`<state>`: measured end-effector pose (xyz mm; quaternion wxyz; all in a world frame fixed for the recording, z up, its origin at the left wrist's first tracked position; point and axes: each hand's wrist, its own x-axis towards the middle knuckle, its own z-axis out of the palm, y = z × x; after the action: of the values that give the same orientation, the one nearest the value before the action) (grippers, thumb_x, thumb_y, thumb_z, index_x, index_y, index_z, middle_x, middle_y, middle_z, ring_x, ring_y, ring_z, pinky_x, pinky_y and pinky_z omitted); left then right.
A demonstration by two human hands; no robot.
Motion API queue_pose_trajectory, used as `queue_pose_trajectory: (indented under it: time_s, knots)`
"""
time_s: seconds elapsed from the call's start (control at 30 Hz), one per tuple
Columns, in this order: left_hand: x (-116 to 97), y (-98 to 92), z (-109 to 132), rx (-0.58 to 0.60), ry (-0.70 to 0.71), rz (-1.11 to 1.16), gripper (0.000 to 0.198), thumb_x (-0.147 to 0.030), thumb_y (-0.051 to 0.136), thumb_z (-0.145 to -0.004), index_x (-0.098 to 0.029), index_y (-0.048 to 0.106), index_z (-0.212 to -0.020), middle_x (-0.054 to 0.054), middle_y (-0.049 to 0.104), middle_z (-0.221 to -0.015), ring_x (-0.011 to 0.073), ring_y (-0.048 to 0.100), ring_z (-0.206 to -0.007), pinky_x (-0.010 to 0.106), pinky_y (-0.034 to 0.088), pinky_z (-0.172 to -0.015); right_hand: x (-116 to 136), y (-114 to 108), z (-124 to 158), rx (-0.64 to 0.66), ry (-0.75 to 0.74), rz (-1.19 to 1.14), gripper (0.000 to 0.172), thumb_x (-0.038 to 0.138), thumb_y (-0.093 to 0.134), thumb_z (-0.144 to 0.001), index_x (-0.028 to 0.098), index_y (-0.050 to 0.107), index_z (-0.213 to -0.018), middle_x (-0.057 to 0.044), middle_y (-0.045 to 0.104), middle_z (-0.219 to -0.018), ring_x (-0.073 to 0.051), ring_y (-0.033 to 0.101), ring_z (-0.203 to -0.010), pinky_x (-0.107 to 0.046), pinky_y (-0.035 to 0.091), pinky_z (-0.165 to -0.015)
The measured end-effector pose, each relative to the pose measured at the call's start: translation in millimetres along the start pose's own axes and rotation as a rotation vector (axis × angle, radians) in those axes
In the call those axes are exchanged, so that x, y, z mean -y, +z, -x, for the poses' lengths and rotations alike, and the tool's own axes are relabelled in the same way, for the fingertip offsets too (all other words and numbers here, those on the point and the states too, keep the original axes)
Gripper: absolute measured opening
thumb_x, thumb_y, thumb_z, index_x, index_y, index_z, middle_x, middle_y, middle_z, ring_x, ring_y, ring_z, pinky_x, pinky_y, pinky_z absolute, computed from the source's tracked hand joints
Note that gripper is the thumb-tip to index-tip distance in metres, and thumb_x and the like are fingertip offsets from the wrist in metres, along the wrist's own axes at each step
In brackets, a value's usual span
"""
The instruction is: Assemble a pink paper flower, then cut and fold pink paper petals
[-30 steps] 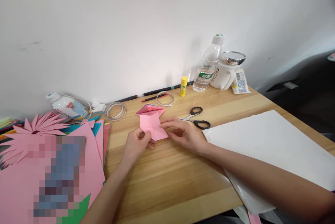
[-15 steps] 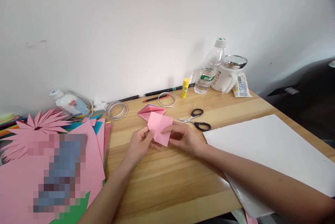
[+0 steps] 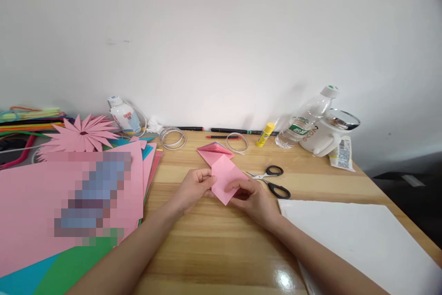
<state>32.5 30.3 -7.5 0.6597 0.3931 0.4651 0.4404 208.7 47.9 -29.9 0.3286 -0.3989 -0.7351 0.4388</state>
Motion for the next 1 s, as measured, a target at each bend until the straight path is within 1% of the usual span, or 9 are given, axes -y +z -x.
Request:
queue_pose_trajectory:
  time_s: [0.1,0.17,0.27,0.37,0.43,0.57,0.67,0.8,1.0]
  knots:
    - [1,-1.1,-1,-0.004,-0.005,0.015,0.027,-0.032,0.069,-0.065,-0.012,0.066,-0.083,0.007,0.068,-0.082,0.0139,0.062,-0.068,0.027,0.050,-0.066,-3,0,0,0.087,0.015,-0.036,0.012,0.023,0.067,-0.065,0.022,0.065,-0.076,0.001,0.057,-0.063,-0.012,0.050,-0.054,-0.023,0.043,-0.049]
    - [2,-0.6,-1,-0.015,-0.013,0.037,0.028,-0.033,0.070,-0.063,-0.012,0.066,-0.082,0.008,0.068,-0.084,0.0147,0.063,-0.071,0.027,0.050,-0.067,-4,1,0,0.106,0.001,-0.027,0.012,0.024,0.068,-0.065,0.023,0.065,-0.076,0.001,0.057,-0.063,-0.012,0.050,-0.053,-0.023,0.043,-0.049]
    - [3,1.6,-1,-0.002,-0.015,0.075,0.029,-0.033,0.070,-0.064,-0.012,0.066,-0.083,0.009,0.069,-0.087,0.0161,0.064,-0.075,0.028,0.050,-0.070,-5,1,0,0.062,-0.007,-0.030,0.011,0.029,0.070,-0.065,0.022,0.066,-0.073,0.000,0.059,-0.065,-0.013,0.050,-0.056,-0.023,0.042,-0.050]
    - [6,4.5,-1,0.032,0.008,0.104,0.031,-0.028,0.072,-0.062,-0.013,0.065,-0.089,0.010,0.069,-0.089,0.0175,0.065,-0.078,0.029,0.050,-0.073,-3,0,-1,-0.014,0.038,-0.112,0.015,0.035,0.068,-0.066,0.021,0.065,-0.069,-0.001,0.059,-0.064,-0.014,0.051,-0.057,-0.024,0.042,-0.050]
    - [7,6.7,-1,0.027,0.028,0.122,0.034,-0.025,0.073,-0.061,-0.013,0.065,-0.092,0.011,0.070,-0.092,0.0187,0.066,-0.079,0.030,0.051,-0.074,-2,-1,-2,-0.066,0.071,-0.161,0.017,0.037,0.068,-0.067,0.020,0.064,-0.065,-0.001,0.060,-0.063,-0.015,0.052,-0.058,-0.025,0.042,-0.052]
    - [7,11.1,-1,0.044,0.054,0.156,0.032,-0.025,0.073,-0.062,-0.012,0.066,-0.090,0.012,0.070,-0.094,0.0226,0.066,-0.083,0.037,0.051,-0.078,-2,-4,-3,-0.111,0.140,-0.232,0.021,0.038,0.069,-0.066,0.018,0.064,-0.064,-0.002,0.062,-0.063,-0.014,0.052,-0.056,-0.025,0.042,-0.053]
    - [9,13.6,-2,0.062,0.042,0.137,0.030,-0.027,0.072,-0.063,-0.012,0.067,-0.089,0.012,0.070,-0.094,0.0237,0.066,-0.085,0.040,0.050,-0.082,-3,-6,-4,-0.153,0.160,-0.238,0.021,0.037,0.070,-0.066,0.017,0.064,-0.065,-0.002,0.063,-0.065,-0.014,0.053,-0.057,-0.025,0.042,-0.053]
    - [13,13.1,-2,0.063,-0.003,0.088,0.030,-0.030,0.069,-0.067,-0.013,0.067,-0.092,0.011,0.070,-0.092,0.0240,0.067,-0.082,0.042,0.050,-0.082,-5,-8,-3,-0.172,0.181,-0.242,0.020,0.036,0.069,-0.067,0.017,0.064,-0.067,-0.003,0.065,-0.068,-0.015,0.055,-0.060,-0.026,0.044,-0.056]
    - [17,13.5,-3,0.102,0.013,0.084,0.033,-0.025,0.066,-0.070,-0.013,0.062,-0.101,0.010,0.068,-0.100,0.0231,0.064,-0.091,0.041,0.048,-0.087,-6,-8,-3,-0.178,0.174,-0.242,0.019,0.035,0.070,-0.067,0.016,0.065,-0.068,-0.004,0.064,-0.069,-0.013,0.054,-0.059,-0.024,0.043,-0.053]
